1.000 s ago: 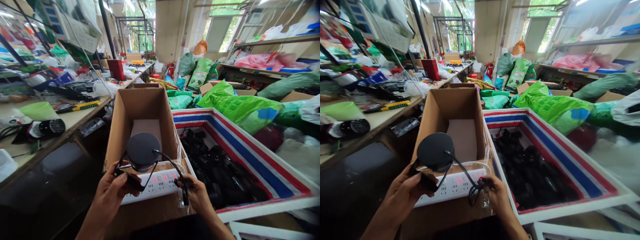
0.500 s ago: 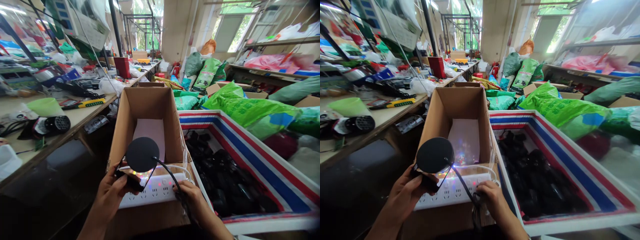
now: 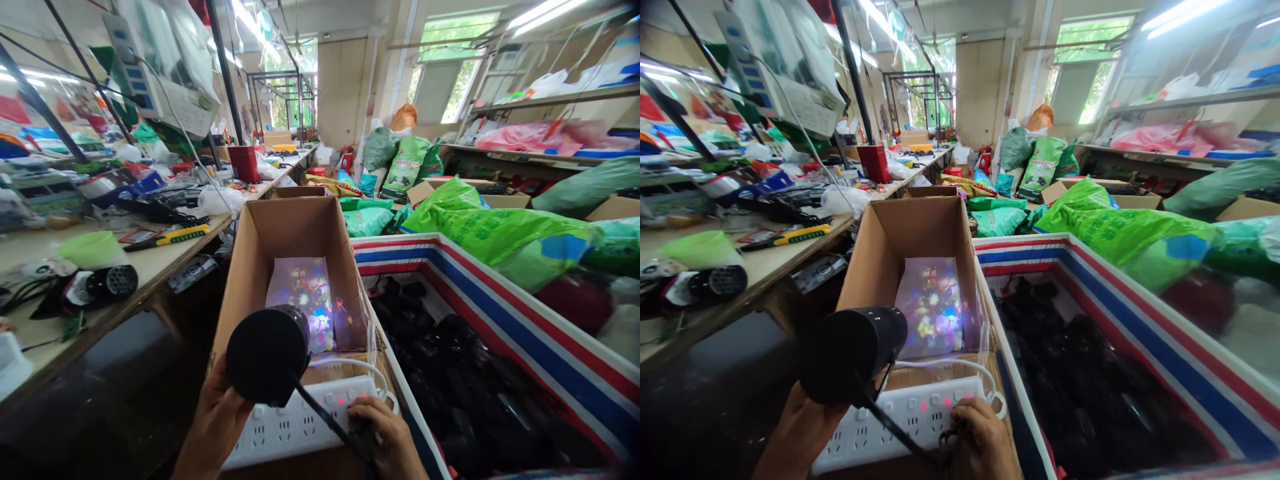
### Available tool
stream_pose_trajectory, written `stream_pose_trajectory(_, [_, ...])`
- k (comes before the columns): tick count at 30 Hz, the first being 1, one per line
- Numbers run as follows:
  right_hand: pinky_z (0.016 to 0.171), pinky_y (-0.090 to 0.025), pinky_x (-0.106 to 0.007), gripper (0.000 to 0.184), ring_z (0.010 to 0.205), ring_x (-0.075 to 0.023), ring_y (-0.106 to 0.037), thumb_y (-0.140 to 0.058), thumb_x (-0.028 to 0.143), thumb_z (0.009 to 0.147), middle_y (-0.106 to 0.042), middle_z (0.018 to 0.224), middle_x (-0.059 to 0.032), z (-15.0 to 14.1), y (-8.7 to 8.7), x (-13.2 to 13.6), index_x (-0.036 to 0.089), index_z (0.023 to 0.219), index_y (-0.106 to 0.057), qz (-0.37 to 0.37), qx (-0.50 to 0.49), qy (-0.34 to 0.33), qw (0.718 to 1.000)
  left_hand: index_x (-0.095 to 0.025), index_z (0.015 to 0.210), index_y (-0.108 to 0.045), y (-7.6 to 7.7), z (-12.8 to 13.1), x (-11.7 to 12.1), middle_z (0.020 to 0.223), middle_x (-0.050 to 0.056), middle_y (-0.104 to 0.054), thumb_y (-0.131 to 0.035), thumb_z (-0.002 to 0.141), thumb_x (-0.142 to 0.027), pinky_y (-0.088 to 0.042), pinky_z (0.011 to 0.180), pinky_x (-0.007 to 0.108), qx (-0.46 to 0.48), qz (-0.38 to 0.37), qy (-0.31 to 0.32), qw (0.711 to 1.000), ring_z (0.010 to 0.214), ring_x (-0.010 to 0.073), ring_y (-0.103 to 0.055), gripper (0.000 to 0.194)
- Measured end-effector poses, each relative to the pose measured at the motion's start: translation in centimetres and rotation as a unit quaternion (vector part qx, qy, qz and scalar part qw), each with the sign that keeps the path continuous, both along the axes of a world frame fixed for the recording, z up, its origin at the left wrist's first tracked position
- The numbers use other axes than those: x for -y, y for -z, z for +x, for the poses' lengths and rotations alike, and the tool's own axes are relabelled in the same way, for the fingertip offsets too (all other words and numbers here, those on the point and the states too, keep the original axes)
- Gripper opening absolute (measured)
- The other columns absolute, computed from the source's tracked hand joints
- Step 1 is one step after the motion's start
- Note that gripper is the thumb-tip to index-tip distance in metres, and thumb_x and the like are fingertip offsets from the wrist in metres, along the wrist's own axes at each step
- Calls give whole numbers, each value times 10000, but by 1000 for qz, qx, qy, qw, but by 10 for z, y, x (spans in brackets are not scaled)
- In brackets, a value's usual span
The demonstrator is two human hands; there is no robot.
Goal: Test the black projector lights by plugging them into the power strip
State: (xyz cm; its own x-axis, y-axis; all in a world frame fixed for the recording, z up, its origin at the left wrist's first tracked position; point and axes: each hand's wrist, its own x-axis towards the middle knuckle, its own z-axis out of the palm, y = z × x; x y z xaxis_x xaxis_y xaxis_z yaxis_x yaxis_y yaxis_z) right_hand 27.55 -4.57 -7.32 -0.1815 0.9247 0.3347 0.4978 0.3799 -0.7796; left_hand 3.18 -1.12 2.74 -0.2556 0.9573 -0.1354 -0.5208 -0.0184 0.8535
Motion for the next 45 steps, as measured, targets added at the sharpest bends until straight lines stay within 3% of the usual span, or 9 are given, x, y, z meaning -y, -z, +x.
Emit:
stream_pose_trajectory(8, [748,-525,-234,294,870,-197,-651,-576,54,676,-675,930,-90,5,9,-1,175,926,-671,4,10,-8,1000,-232,1003,-666,21,-20,-3,1003,70,-712,-822,537,-436,-569,747,326,-56,41,29,997,903,282,-663,532])
stream_pose_trajectory(17, [759,-520,-199,316,876,-169,-656,-529,24,696,-678,927,-62,6,11,-1,196,931,-653,44,19,-14,999,-277,986,-664,2,-19,2,967,8,-728,-869,484,-350,-560,791,320,-6,23,-61,998,863,240,-683,548])
stream_pose_trajectory(21, [771,-523,-200,317,886,-175,-663,-549,37,691,-688,934,-57,7,10,-2,209,935,-657,58,22,-15,998,-247,992,-652,3,-20,3,919,31,-734,-866,494,-338,-570,756,301,-4,19,-49,999,858,251,-684,550])
stream_pose_trajectory(26, [748,-539,-220,342,862,-194,-672,-535,28,668,-697,925,-67,8,10,-3,208,921,-676,31,10,-9,999,-305,956,-661,4,-21,5,923,-9,-731,-855,518,-340,-583,659,258,-5,8,-43,999,794,210,-690,480])
stream_pose_trajectory(31, [740,-544,-243,335,865,-215,-671,-528,48,656,-698,915,-75,7,8,-3,209,907,-681,24,-1,-17,1000,-322,980,-651,7,-25,4,944,0,-724,-836,536,-361,-580,701,337,-33,8,-31,999,853,261,-678,482])
stream_pose_trajectory(38, [738,-546,-236,336,850,-202,-675,-532,44,650,-699,920,-73,7,10,-3,206,901,-685,18,-3,-2,1000,-328,1004,-646,11,-25,5,957,-10,-723,-841,541,-335,-579,713,304,-14,15,-42,999,876,240,-678,502])
stream_pose_trajectory(45, [748,-548,-253,372,867,-212,-671,-517,14,630,-697,932,-83,8,10,-2,197,905,-687,5,-7,-3,1000,-289,978,-663,2,-15,6,978,17,-722,-852,511,-382,-574,730,306,-18,28,-29,999,896,254,-670,512])
